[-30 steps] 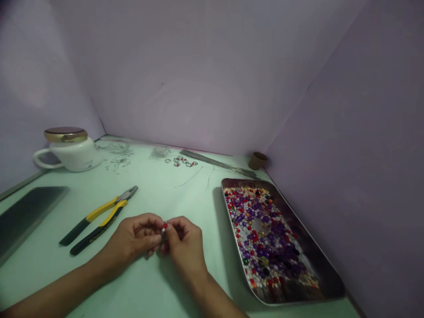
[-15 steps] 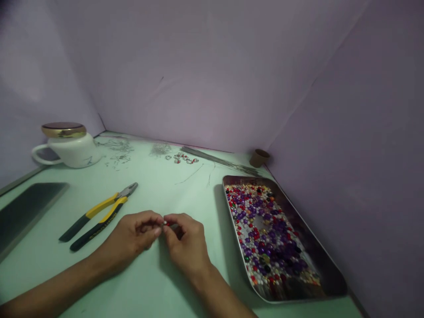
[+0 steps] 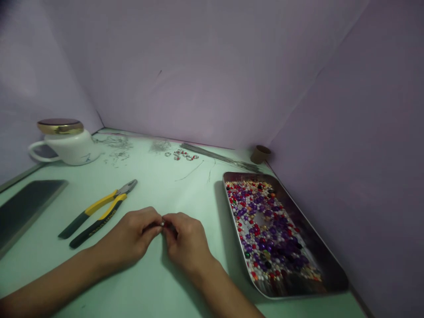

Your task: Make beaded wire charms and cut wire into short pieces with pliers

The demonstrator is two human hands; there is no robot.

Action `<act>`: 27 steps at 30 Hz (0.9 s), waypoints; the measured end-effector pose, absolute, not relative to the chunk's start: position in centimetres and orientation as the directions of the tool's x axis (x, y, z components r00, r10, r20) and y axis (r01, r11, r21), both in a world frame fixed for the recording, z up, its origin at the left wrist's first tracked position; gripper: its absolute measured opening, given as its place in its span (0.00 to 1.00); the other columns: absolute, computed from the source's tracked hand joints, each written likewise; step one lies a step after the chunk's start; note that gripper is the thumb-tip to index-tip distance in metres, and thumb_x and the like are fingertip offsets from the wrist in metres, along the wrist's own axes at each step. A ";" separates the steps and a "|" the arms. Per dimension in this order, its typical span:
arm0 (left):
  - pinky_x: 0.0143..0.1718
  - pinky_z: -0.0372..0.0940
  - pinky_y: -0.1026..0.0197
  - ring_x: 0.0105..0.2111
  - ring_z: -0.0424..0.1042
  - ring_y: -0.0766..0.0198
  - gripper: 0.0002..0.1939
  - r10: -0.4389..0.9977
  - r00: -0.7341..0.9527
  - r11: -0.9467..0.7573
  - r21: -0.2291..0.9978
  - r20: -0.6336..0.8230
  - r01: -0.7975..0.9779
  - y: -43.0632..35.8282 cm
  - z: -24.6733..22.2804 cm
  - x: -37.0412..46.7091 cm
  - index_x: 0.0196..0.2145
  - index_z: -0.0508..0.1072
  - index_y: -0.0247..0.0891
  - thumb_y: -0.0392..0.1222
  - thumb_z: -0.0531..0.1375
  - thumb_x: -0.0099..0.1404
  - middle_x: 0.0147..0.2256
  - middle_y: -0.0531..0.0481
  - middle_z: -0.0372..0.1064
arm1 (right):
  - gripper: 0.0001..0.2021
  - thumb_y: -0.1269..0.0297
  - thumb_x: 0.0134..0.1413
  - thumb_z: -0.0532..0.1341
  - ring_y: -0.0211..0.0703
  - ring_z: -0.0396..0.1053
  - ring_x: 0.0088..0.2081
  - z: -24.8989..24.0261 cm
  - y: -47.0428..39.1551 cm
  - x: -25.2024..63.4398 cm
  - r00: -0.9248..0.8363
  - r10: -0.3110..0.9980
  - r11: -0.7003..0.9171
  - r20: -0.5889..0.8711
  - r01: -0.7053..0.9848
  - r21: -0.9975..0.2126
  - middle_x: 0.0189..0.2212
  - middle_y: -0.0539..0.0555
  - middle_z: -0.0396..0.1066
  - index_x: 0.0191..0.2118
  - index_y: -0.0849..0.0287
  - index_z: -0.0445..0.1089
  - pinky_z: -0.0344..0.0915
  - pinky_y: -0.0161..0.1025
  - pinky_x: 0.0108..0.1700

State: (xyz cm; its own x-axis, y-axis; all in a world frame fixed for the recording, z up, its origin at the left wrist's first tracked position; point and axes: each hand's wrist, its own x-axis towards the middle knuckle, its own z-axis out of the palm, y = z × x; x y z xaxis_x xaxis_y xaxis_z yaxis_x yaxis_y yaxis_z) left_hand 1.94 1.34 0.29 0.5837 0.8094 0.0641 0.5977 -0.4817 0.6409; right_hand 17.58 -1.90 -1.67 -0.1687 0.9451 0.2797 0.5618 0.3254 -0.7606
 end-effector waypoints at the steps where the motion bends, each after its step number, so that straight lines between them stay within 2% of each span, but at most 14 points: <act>1: 0.31 0.60 0.61 0.28 0.64 0.64 0.09 0.794 0.604 -0.510 0.623 0.076 0.593 1.3 0.2 1.9 0.27 0.67 0.36 0.33 0.49 0.61 0.28 0.49 0.64 | 0.11 0.74 0.48 0.56 0.40 0.68 0.28 -1.6 -1.9 17.6 -0.168 0.943 0.331 0.287 0.564 -0.757 0.30 0.53 0.74 0.38 0.57 0.71 0.64 0.36 0.32; 10: 0.24 0.57 0.62 0.22 0.63 0.65 0.10 0.707 0.684 -0.692 0.376 0.180 0.616 1.0 -0.3 1.9 0.27 0.67 0.35 0.34 0.48 0.59 0.26 0.50 0.61 | 0.05 0.73 0.43 0.56 0.37 0.63 0.23 -1.5 -2.0 17.3 -0.164 0.927 0.357 0.336 0.652 -0.669 0.23 0.53 0.66 0.26 0.62 0.70 0.59 0.33 0.25; 16: 0.20 0.51 0.62 0.20 0.62 0.65 0.08 0.686 0.692 -0.727 0.241 0.225 0.642 0.8 -0.5 1.6 0.24 0.66 0.37 0.35 0.49 0.57 0.23 0.53 0.62 | 0.06 0.74 0.43 0.55 0.37 0.63 0.24 -1.6 -1.9 17.3 -0.214 0.925 0.376 0.314 0.641 -0.669 0.23 0.53 0.66 0.25 0.63 0.70 0.59 0.33 0.26; 19: 0.20 0.50 0.62 0.20 0.64 0.64 0.08 0.702 0.684 -0.712 0.211 0.199 0.669 0.9 -0.2 1.6 0.24 0.66 0.38 0.36 0.50 0.57 0.23 0.53 0.63 | 0.06 0.74 0.42 0.56 0.36 0.62 0.23 -1.6 -1.7 17.3 -0.214 0.933 0.359 0.290 0.630 -0.689 0.23 0.52 0.64 0.25 0.63 0.70 0.58 0.32 0.25; 27: 0.20 0.49 0.62 0.21 0.64 0.64 0.07 0.686 0.700 -0.727 0.227 0.201 0.648 1.3 -0.7 1.6 0.26 0.66 0.40 0.36 0.50 0.58 0.23 0.54 0.63 | 0.06 0.75 0.38 0.57 0.35 0.60 0.22 -1.6 -1.1 17.5 -0.187 0.951 0.308 0.245 0.574 -0.758 0.23 0.52 0.63 0.24 0.62 0.71 0.56 0.31 0.22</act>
State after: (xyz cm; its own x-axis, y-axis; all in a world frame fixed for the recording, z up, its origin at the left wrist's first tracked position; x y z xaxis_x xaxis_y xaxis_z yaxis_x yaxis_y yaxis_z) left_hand 1.61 1.34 -0.68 0.6995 0.6859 0.2005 0.6480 -0.7271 0.2266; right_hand 17.55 -1.14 -1.57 -0.1866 0.9514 0.2450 0.5744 0.3080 -0.7585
